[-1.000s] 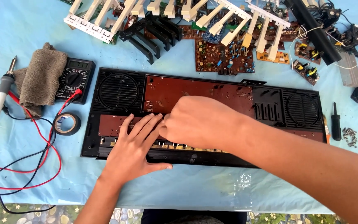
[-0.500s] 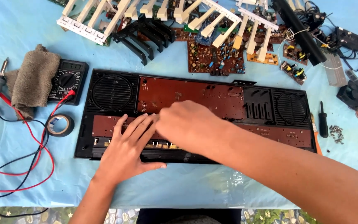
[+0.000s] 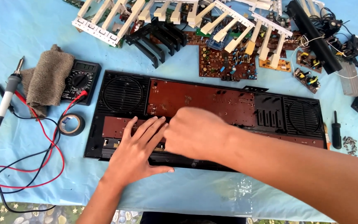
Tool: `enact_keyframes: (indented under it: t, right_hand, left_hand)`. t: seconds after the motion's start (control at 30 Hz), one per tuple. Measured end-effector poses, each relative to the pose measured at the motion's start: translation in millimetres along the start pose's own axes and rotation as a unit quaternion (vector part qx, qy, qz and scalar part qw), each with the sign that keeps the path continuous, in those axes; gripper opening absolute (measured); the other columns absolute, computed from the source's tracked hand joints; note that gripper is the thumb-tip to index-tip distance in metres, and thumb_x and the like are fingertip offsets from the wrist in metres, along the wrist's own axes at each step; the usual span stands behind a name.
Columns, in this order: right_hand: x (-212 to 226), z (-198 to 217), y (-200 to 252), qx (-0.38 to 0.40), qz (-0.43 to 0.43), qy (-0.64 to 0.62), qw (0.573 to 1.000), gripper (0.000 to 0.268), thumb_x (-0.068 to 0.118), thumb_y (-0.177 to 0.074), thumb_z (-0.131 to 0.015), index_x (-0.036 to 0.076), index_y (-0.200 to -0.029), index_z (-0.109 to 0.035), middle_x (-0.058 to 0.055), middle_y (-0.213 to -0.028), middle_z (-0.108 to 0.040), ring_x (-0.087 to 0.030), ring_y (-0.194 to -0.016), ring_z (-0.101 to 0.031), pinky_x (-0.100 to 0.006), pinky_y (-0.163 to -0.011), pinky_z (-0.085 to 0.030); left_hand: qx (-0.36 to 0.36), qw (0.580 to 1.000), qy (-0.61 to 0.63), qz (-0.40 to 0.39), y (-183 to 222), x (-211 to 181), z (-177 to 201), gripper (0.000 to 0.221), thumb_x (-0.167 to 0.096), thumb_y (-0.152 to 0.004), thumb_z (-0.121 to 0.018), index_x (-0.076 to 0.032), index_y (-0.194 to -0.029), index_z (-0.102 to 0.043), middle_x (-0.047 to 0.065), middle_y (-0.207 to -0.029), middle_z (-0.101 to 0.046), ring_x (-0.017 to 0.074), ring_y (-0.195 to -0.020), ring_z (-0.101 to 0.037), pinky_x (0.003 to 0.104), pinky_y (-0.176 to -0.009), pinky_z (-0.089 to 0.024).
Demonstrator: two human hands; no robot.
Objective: Disassembling an electronic keyboard by removing screws from the internal circuit board using a screwdriver and collecting the hardware.
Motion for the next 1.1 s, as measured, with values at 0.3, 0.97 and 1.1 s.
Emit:
enact_keyframes:
  t: [0.3,0.97,1.1]
  right_hand:
    - [-33,21,3,0.025,-0.04,-0.044,0.998,0.033,-0.003,-0.089,-0.066,0.011,-0.059,-0.069,0.001,-0.049,-0.06,-0.018,-0.046,-0.061,-0.03,-0.053,-0.053]
    - [-34,3,2,-0.001,-0.024,-0.032,0.999,0.042,-0.004,-0.089,-0.062,0.015,-0.052,-0.057,0.005,-0.044,-0.048,-0.016,-0.037,-0.048,-0.027,-0.048,-0.045]
    - [-34,7,1,0.025,-0.017,-0.024,0.999,0.042,-0.003,-0.09,-0.064,0.014,-0.052,-0.06,0.004,-0.044,-0.05,-0.016,-0.038,-0.049,-0.028,-0.048,-0.045]
  left_hand:
    - [0.02,1.0,0.003,0.014,-3,-4,8,0.101,-0.076,-0.072,-0.079,-0.007,-0.144,-0.059,0.014,-0.147,-0.058,0.0322,-0.14,-0.05,0.069,-0.115,-0.031]
    - [-0.004,1.0,0.009,0.009,0,0,0,0.106,-0.077,-0.07,-0.08,-0.008,-0.147,-0.056,0.014,-0.147,-0.057,0.0309,-0.141,-0.049,0.068,-0.116,-0.03]
    - [0.001,1.0,0.018,0.01,0,0,0,0.109,-0.077,-0.071,-0.08,-0.007,-0.15,-0.053,0.014,-0.149,-0.055,0.0312,-0.143,-0.047,0.067,-0.117,-0.029]
Point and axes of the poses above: each hand's wrist, its own y-axis away from the middle knuckle, its own z-axis out of the back of the hand, x = y × z, the point moved 1 cm from there along -y, towards the middle knuckle
